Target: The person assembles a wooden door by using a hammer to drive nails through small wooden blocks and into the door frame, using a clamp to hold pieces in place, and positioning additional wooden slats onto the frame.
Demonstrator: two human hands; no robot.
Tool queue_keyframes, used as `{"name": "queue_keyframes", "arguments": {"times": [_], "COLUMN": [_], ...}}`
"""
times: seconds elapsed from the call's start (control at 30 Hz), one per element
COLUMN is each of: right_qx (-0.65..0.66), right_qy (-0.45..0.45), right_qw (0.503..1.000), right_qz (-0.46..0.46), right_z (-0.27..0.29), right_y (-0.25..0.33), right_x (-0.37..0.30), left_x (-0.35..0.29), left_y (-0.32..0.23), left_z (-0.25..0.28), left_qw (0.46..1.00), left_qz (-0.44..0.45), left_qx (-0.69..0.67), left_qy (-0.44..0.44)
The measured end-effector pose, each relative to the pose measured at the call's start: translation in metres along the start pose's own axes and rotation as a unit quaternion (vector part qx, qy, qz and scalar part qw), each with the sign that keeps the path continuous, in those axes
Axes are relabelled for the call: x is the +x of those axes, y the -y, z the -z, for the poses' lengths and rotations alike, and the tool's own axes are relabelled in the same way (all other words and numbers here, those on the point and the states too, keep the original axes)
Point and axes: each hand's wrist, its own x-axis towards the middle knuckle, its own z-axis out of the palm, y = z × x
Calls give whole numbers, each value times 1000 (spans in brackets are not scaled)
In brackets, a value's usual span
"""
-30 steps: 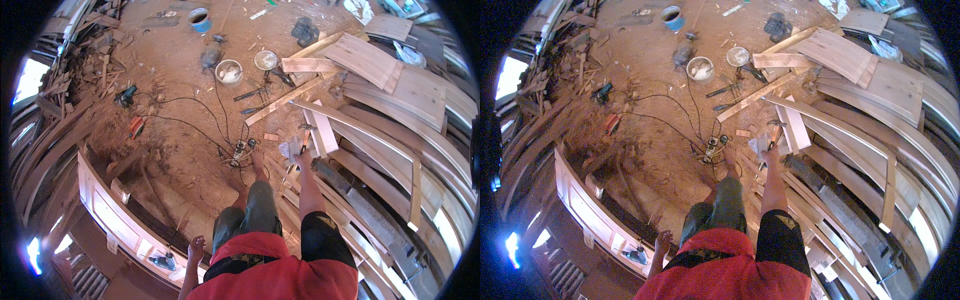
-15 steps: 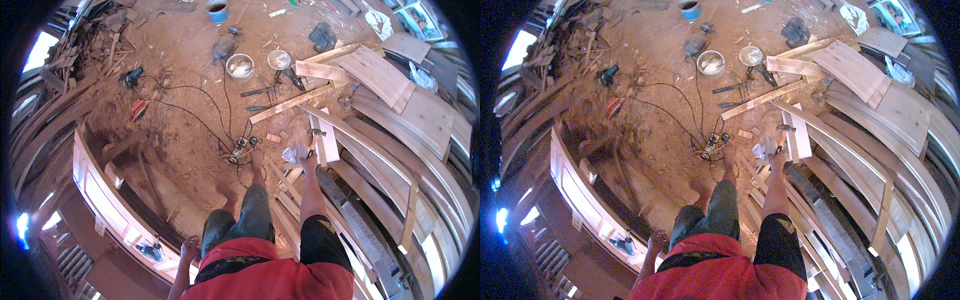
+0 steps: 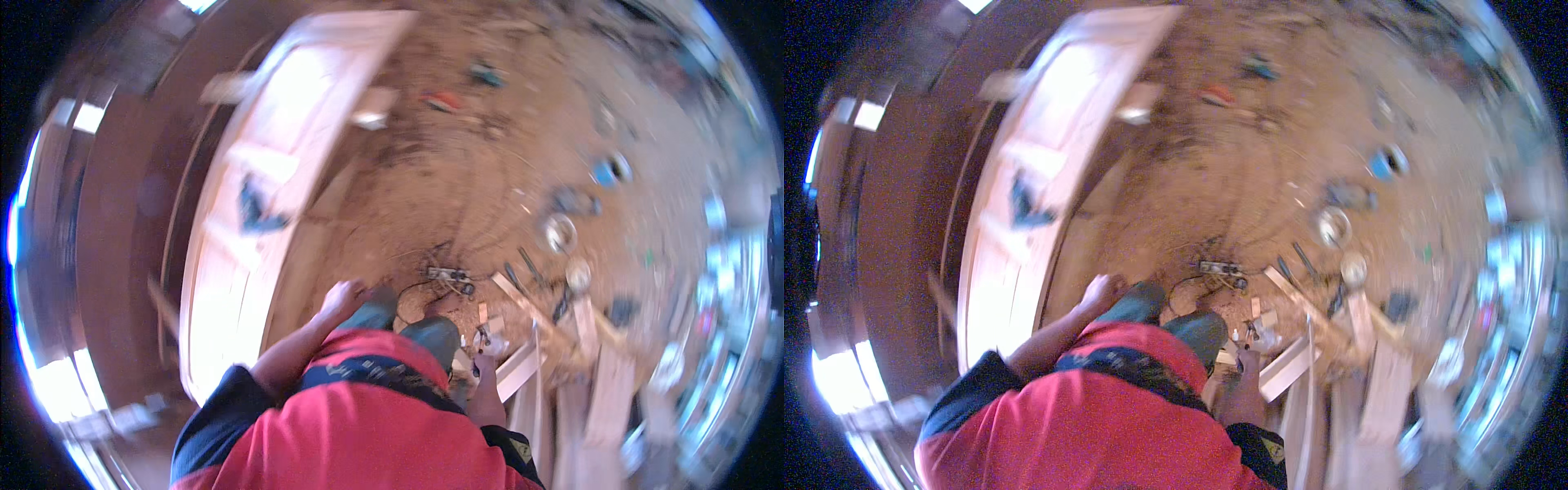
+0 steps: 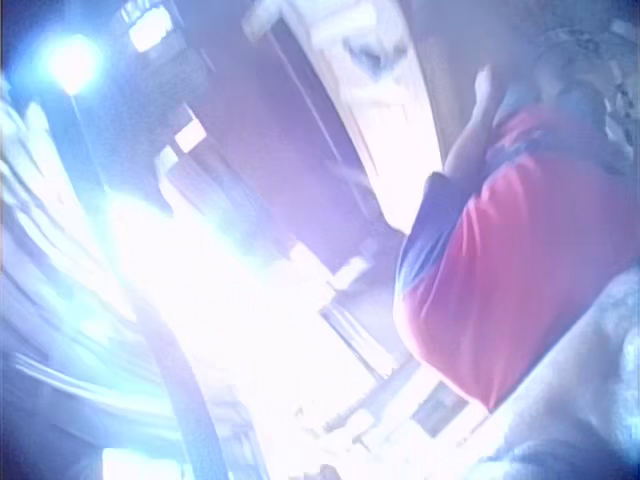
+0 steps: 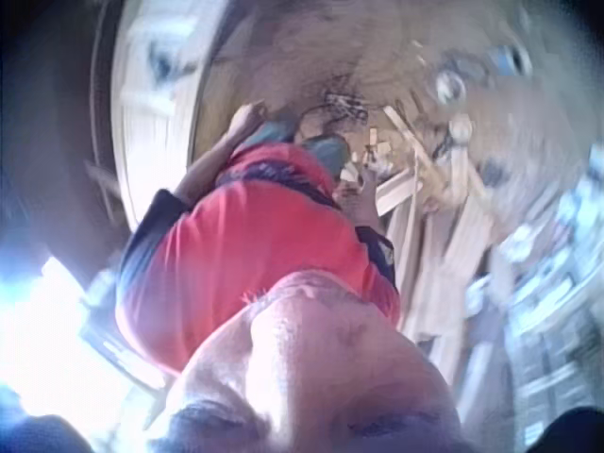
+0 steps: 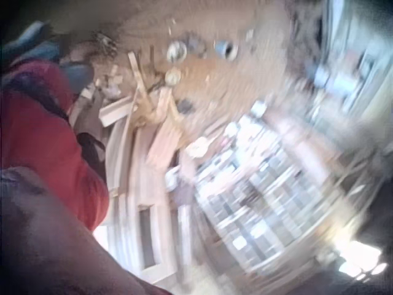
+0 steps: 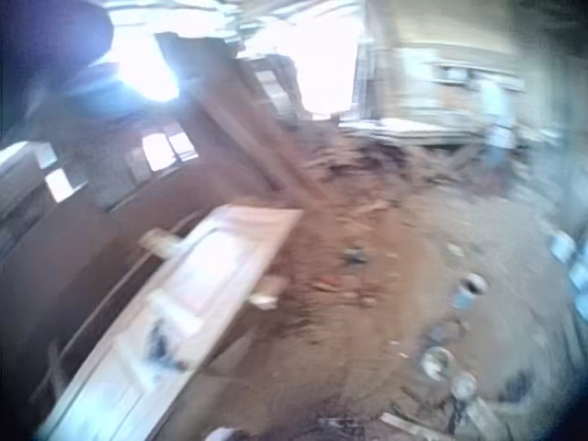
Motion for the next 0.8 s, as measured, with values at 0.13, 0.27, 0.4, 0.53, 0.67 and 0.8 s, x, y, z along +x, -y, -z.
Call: {"name": "queue_keyframes", "arguments": {"times": [0.13,0.27,0.4,0.53,0.67,0.8], "right_qx": [-307,-360,-170,-14,-79,-193], "right_qy": [10,-6,16,-101,-229,-269], "right_qw": [938,893,943,906,857,819], "right_qz": [159,271,287,410,455,469], "right_z": [-15,-19,-63,-122,-148,-162], "right_y": [84,150,229,243,256,238], "right_x": [-33,9,-90,-120,-121,-132], "left_x": [-41,-86,-145,-196,-260,-273], "left_y": [36,120,224,337,414,438], "left_z": [37,8,-33,-34,-80,-81], "left_qw": [993,969,881,840,754,741], "left_qz": [-31,121,305,396,622,654], "left_qx": [103,-20,-72,-14,-16,-36], "left_qy": [-44,-215,-354,-370,-212,-149]}}
